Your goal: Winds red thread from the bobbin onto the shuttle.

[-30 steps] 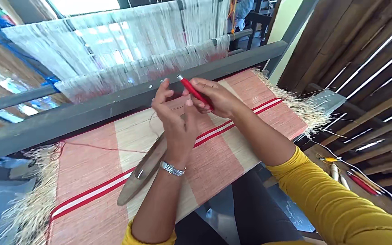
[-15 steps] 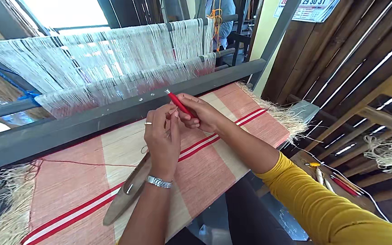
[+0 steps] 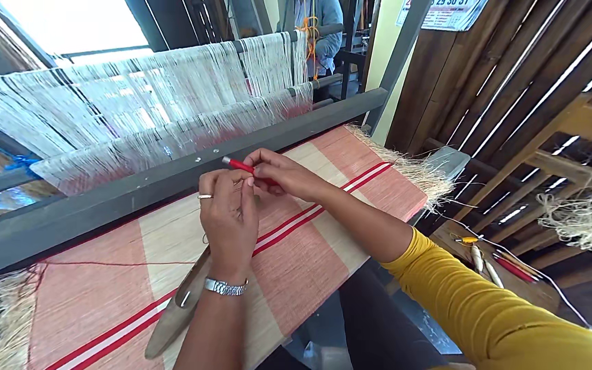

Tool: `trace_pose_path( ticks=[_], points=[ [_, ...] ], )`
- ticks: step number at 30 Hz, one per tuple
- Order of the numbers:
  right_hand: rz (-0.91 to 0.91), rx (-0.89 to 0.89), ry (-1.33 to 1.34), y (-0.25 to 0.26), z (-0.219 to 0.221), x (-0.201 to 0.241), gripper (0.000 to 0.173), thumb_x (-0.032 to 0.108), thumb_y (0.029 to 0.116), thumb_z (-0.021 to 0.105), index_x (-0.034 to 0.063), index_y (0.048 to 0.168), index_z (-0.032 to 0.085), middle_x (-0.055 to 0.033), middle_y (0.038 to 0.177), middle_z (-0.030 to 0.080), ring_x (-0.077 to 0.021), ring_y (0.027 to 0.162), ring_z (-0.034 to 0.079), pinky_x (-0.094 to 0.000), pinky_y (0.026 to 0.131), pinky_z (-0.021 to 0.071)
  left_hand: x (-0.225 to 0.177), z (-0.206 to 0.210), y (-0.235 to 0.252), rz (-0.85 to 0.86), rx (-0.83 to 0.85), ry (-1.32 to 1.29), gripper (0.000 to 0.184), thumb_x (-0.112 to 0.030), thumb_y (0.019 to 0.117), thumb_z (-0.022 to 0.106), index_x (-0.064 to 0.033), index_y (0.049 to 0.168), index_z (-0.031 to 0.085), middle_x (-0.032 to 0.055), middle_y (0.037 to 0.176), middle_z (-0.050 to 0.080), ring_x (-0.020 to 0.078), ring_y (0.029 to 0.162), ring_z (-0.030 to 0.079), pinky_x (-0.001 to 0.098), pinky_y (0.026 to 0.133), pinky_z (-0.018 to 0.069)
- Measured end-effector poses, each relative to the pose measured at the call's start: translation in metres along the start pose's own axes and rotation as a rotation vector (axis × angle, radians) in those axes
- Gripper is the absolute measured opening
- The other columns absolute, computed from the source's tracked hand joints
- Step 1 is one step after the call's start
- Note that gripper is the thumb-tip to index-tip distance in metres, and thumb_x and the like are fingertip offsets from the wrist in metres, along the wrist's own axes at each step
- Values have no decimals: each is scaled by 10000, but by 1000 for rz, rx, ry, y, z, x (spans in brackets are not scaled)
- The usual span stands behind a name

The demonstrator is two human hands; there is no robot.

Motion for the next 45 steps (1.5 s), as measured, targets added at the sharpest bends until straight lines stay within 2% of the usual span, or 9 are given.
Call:
trace_pose_path(
  ticks=[3,9,15,18,23,32,35,39,45],
  points=[
    [-142,23,-368,-5,3,8,244,115,1074,423,-18,1222,564,-76,700,589,-140,566,555,-302,514,475,5,-2,1,19,33,66,239,-223,1075,531,-45,1179,651,103,1083,660,187,994,648,382,878,547],
    [-211,95,-783,-8,-1,14,203,197,1036,543,41,1128,636,-44,684,601,-182,601,591,-418,589,527,35,-16,6,-258,38,-36,181,-281,1023,638,-125,1108,677,-34,737,526,61,594,480,235,536,403],
    [-168,99,-161,-4,-14,16,304,182,1045,574,-30,1264,566,-39,684,565,-65,530,469,-232,498,402,73,1,-11,-753,129,-522,47,-149,1011,638,-138,1028,681,-55,702,537,33,514,403,174,475,343],
    [-108,29,118,0,-23,13,327,227,1101,444,10,1291,597,14,668,486,-49,499,399,-194,438,315,65,4,-10,-679,137,-486,52,-145,1007,638,-139,1042,677,-47,718,539,47,548,435,192,506,366],
    [18,-75,276,4,-39,0,443,346,1116,277,86,1163,633,50,658,511,-48,500,429,-201,457,375,45,-2,-7,-514,177,-342,112,-218,1021,639,-149,1070,712,-39,777,599,59,598,493,206,530,396],
    [21,-52,425,4,-49,1,375,292,1098,278,113,1139,605,12,705,544,-81,521,484,-216,467,412,44,-5,-1,-467,167,-158,189,-301,988,697,-130,1053,745,33,1071,573,78,761,530,216,634,439],
    [32,-41,421,3,-53,0,338,258,1099,293,101,1201,574,2,729,557,-68,495,461,-195,430,381,39,-8,1,-431,164,-163,179,-306,988,690,-132,1006,728,4,1019,590,61,705,500,204,588,394],
    [35,-38,427,3,-59,0,360,260,1099,281,107,1222,583,17,696,519,-58,462,423,-183,405,351,31,-10,3,-360,140,-214,148,-260,1001,681,-115,998,711,-18,930,637,55,755,574,205,656,477],
    [-12,-27,389,2,-62,2,383,315,1092,264,136,1118,602,63,603,446,-54,474,420,-205,453,372,30,-25,8,-298,24,-228,134,-244,1028,638,-118,1027,685,-38,944,595,37,781,543,182,677,453]
  ],
)
Point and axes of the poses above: each hand's wrist, its own y-axis towards the middle knuckle, its own z-axis out of the palm, x = y × z, the point moved 8 cm from there along y, towards the middle knuckle
